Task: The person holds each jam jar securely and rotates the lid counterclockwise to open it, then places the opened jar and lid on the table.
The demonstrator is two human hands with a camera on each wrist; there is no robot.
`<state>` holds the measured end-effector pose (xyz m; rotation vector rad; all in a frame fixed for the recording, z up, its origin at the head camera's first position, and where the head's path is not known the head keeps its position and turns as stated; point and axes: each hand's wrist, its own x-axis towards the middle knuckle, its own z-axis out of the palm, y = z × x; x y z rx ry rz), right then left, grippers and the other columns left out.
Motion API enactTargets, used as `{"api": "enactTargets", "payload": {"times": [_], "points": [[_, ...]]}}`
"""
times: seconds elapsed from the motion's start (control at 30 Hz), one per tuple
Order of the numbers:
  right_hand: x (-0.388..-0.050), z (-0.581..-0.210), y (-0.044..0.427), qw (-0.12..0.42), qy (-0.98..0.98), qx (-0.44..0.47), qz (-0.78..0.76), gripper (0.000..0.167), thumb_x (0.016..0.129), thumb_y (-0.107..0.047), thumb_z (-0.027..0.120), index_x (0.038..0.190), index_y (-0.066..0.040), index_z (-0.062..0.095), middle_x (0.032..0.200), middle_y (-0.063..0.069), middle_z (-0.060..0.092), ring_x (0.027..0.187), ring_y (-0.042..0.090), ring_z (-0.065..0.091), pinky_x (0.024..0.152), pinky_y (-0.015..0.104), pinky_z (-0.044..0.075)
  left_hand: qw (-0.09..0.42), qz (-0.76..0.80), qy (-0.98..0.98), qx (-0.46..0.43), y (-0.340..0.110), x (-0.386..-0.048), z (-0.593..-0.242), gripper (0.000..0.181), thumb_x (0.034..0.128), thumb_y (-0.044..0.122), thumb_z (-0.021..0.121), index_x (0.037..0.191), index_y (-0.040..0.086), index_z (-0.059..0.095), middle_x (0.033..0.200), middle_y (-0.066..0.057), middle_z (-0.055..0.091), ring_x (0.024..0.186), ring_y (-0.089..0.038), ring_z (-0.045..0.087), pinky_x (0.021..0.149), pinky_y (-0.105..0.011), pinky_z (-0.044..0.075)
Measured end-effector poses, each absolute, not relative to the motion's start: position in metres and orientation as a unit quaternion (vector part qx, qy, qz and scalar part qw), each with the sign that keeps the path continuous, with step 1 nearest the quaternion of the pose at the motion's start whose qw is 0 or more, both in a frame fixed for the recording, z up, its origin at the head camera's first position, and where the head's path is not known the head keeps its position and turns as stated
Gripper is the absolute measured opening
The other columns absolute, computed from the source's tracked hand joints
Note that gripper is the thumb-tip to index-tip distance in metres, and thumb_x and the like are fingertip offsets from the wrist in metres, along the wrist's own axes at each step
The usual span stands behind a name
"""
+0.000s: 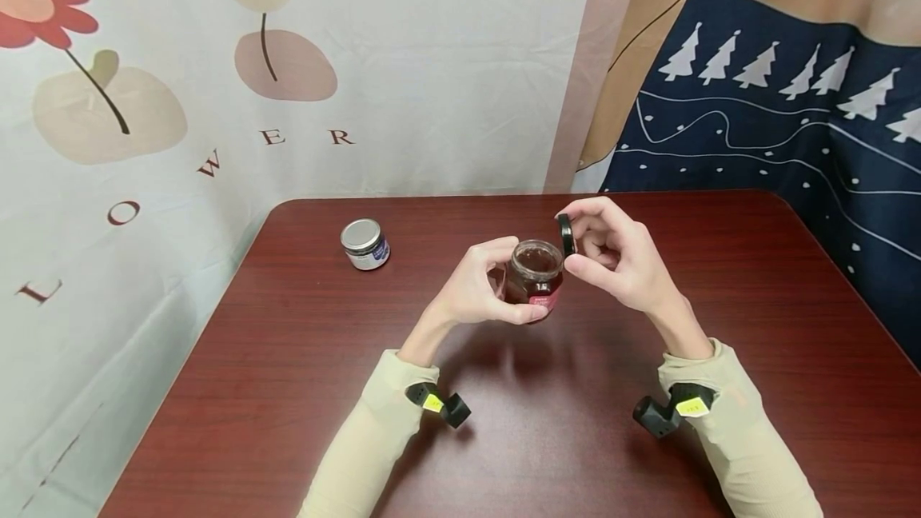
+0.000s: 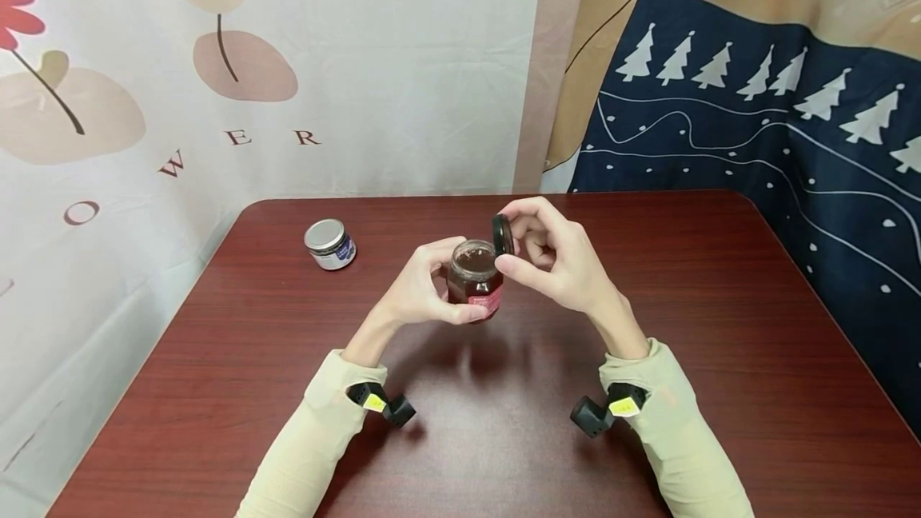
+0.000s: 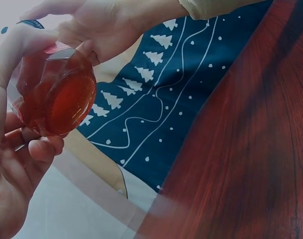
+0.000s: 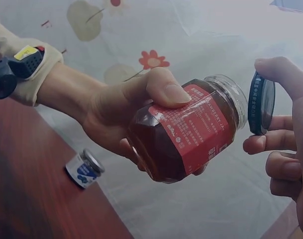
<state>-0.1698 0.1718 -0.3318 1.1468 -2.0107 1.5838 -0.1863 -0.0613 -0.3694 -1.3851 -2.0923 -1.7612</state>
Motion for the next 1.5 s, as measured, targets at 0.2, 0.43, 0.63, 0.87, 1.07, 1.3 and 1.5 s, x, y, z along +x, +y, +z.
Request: {"api": "enactTargets", "payload": {"times": [0.2, 0.43, 0.63, 0.87, 1.07, 1.3, 1.5], "points": [[-0.169, -0.331, 0.172, 0.170, -0.717, 0.388, 0.553, 0.040, 0.089, -0.005, 0.068, 0.125, 0.006, 0.056, 0.080, 0.002, 0.062, 0.055, 0.011, 0.045, 0.043, 0.024, 0.030, 0.059, -0.571, -0.691, -0.440, -0.062, -0.187, -0.371, 0.040, 0.0670, 0.012, 0.091, 0.103, 0.009, 0.073, 0.088, 0.002, 0.062, 0.075, -0.016, 0.050, 0.056, -0.039, 0.044], [-0.169, -0.332, 0.173, 0.180, -0.713, 0.386, 0.557, 0.043, 0.096, -0.025, 0.069, 0.124, 0.005, 0.058, 0.078, 0.000, 0.061, 0.059, 0.011, 0.051, 0.049, 0.024, 0.038, 0.060, -0.578, -0.693, -0.427, -0.063, -0.187, -0.371, 0.041, 0.0676, 0.012, 0.091, 0.105, 0.009, 0.073, 0.088, 0.003, 0.062, 0.074, -0.016, 0.051, 0.054, -0.033, 0.043], [-0.172, -0.335, 0.175, 0.196, -0.718, 0.376, 0.551, 0.034, 0.091, -0.012, 0.066, 0.121, 0.005, 0.062, 0.075, -0.001, 0.056, 0.060, 0.010, 0.048, 0.052, 0.025, 0.036, 0.065, -0.577, -0.697, -0.422, -0.064, -0.187, -0.371, 0.040, 0.0677, 0.013, 0.091, 0.104, 0.010, 0.074, 0.087, 0.003, 0.061, 0.071, -0.016, 0.050, 0.051, -0.034, 0.042], [-0.173, -0.334, 0.175, 0.187, -0.709, 0.366, 0.572, 0.039, 0.084, 0.002, 0.068, 0.121, 0.009, 0.061, 0.078, 0.002, 0.062, 0.059, 0.010, 0.046, 0.045, 0.021, 0.033, 0.063, -0.588, -0.697, -0.406, -0.064, -0.188, -0.372, 0.041, 0.0675, 0.008, 0.091, 0.105, 0.006, 0.073, 0.089, -0.001, 0.064, 0.076, -0.017, 0.053, 0.056, -0.030, 0.045], [-0.174, -0.334, 0.175, 0.184, -0.712, 0.358, 0.576, 0.046, 0.078, 0.012, 0.068, 0.123, 0.008, 0.060, 0.082, 0.001, 0.064, 0.056, 0.010, 0.043, 0.044, 0.022, 0.029, 0.082, -0.591, -0.707, -0.379, -0.065, -0.188, -0.373, 0.046, 0.0638, 0.003, 0.091, 0.106, 0.000, 0.072, 0.089, -0.008, 0.065, 0.075, -0.018, 0.054, 0.057, -0.029, 0.046], [-0.178, -0.338, 0.177, 0.192, -0.724, 0.350, 0.562, 0.050, 0.075, 0.014, 0.071, 0.123, 0.005, 0.062, 0.084, -0.001, 0.064, 0.055, 0.010, 0.040, 0.045, 0.024, 0.027, 0.131, -0.570, -0.726, -0.362, -0.066, -0.192, -0.377, 0.040, 0.0638, 0.010, 0.093, 0.098, 0.006, 0.074, 0.083, -0.003, 0.060, 0.071, -0.017, 0.049, 0.053, -0.039, 0.042], [-0.181, -0.340, 0.180, 0.187, -0.732, 0.340, 0.559, 0.052, 0.075, 0.015, 0.074, 0.124, 0.003, 0.063, 0.084, -0.001, 0.065, 0.053, 0.011, 0.037, 0.045, 0.025, 0.026, 0.148, -0.550, -0.743, -0.351, -0.068, -0.195, -0.378, 0.033, 0.0660, 0.018, 0.092, 0.093, 0.012, 0.074, 0.079, 0.002, 0.056, 0.068, -0.016, 0.047, 0.051, -0.036, 0.040]]}}
